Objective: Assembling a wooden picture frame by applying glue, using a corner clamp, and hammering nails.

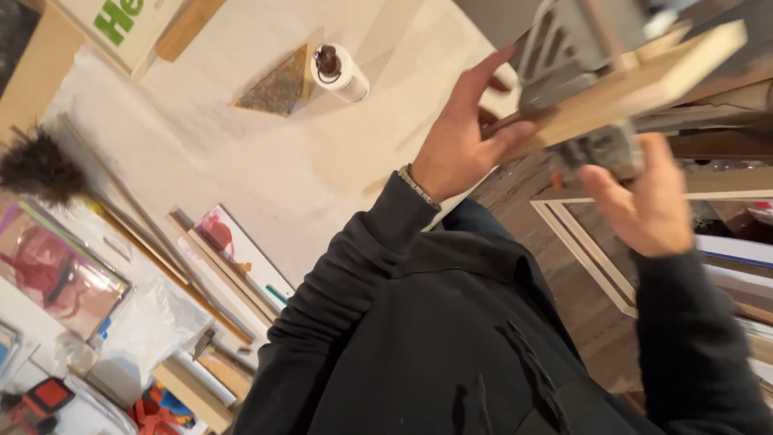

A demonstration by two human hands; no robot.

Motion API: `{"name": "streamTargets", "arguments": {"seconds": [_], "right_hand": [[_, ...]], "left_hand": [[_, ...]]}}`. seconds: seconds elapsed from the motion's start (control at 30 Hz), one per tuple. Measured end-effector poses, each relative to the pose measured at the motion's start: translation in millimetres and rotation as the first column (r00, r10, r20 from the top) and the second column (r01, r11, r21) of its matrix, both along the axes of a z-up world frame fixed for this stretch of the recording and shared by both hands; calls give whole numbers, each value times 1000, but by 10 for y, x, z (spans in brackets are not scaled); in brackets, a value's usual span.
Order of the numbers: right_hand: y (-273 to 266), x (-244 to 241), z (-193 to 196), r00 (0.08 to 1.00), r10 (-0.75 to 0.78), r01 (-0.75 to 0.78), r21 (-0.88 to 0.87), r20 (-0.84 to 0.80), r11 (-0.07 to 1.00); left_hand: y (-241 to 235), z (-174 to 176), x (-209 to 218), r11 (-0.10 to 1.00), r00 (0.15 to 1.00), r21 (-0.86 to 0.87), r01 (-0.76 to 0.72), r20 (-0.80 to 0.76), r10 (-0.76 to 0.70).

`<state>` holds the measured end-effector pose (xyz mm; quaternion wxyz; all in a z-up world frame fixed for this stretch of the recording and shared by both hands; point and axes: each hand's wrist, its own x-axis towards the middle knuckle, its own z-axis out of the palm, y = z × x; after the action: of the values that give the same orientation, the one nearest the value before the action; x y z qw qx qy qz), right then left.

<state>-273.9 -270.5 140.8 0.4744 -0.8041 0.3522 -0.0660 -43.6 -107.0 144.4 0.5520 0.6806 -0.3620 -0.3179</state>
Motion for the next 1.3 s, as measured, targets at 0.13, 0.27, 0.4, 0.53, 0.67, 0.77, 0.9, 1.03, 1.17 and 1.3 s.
{"name": "streamTargets", "arguments": {"seconds": [0.13,0.27,0.4,0.53,0.67,0.77,0.9,1.03,1.17,1.3], "right_hand": [[130,-189,625,1000,5,-14,-427,-22,904],[477,-57,956,1000,-15,18,-507,10,862],[659,-64,899,999,-33,17,-569,-17,822],[819,-9,878,996,-59,13,-578,-62,816],[920,70,914,995,-61,3,-574,-81,819],[943,91,938,991,-69,-11,-590,-113,807],[918,104,950,992,-56,-22,-591,-112,806],[885,152,1057,988,-53,-46,-603,-145,797],[839,210,1121,976,-68,-71,-601,-205,796],[844,223,1183,968,-42,-117,-594,-246,796]], "left_hand": [[-123,391,-14,944,992,-315,96,-51,-118],[-179,300,-112,817,943,-570,86,-218,-251],[-78,379,-225,905,977,-421,63,-161,-142],[-105,488,-336,891,918,-447,-73,-379,-116],[-116,574,-324,888,927,-439,-136,-372,-42],[-135,593,-302,921,937,-364,-141,-350,5],[-163,562,-226,896,935,-432,-105,-350,-60],[-174,555,-165,911,873,-404,-77,-469,-134],[-211,542,-129,898,876,-430,-92,-463,-132],[-168,627,-156,894,866,-426,-141,-491,-97]]}}
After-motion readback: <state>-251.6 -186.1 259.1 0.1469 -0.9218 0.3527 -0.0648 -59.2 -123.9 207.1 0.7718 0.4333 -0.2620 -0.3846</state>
